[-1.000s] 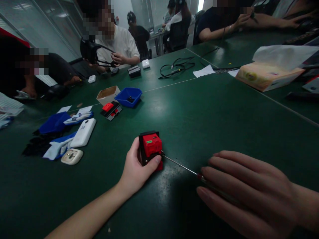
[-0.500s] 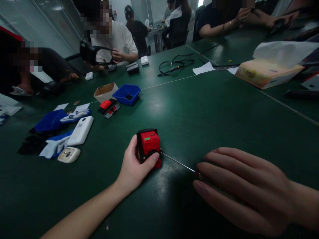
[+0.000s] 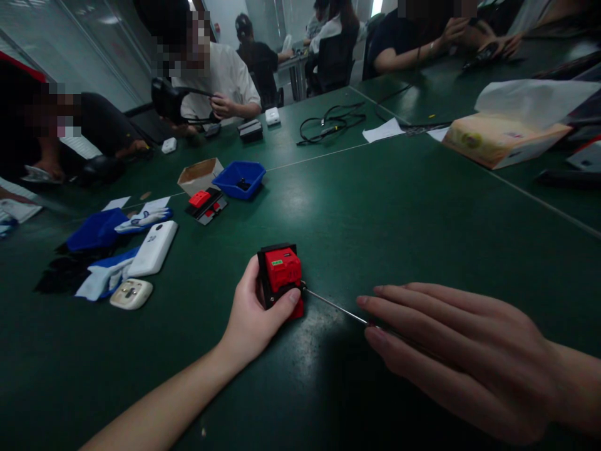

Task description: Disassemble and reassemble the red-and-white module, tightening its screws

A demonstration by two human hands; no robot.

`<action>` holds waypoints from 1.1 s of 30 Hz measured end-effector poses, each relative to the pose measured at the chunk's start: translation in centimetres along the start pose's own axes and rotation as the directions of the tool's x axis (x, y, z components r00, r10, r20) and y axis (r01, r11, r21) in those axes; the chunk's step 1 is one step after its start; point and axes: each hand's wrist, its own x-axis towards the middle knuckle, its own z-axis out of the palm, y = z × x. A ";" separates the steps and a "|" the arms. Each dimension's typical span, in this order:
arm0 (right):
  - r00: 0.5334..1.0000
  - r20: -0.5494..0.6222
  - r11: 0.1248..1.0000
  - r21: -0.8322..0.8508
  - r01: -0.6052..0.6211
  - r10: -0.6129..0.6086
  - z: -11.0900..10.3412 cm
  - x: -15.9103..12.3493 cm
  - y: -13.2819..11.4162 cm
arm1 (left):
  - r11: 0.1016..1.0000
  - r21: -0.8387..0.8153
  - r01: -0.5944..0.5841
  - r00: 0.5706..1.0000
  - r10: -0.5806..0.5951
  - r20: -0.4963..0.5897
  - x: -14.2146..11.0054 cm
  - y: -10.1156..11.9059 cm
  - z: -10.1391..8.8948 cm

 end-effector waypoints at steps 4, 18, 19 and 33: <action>0.996 0.008 0.996 0.023 0.086 -0.087 -0.1 0.6 -0.2 | 1.000 0.002 0.004 1.000 -0.004 -0.005 0.0 0.1 0.1; 0.995 0.073 0.997 0.038 0.065 -0.067 -0.9 1.0 0.8 | 0.999 0.032 -0.030 0.999 0.029 0.026 -0.1 0.4 0.0; 0.993 0.068 0.995 0.046 0.093 -0.097 -0.9 1.2 0.6 | 0.999 0.034 -0.031 0.999 0.030 0.028 -0.1 0.4 0.0; 1.000 0.018 0.998 0.062 -0.015 0.014 -0.6 0.4 0.8 | 0.999 0.048 -0.026 0.999 0.024 0.036 -0.2 0.5 0.0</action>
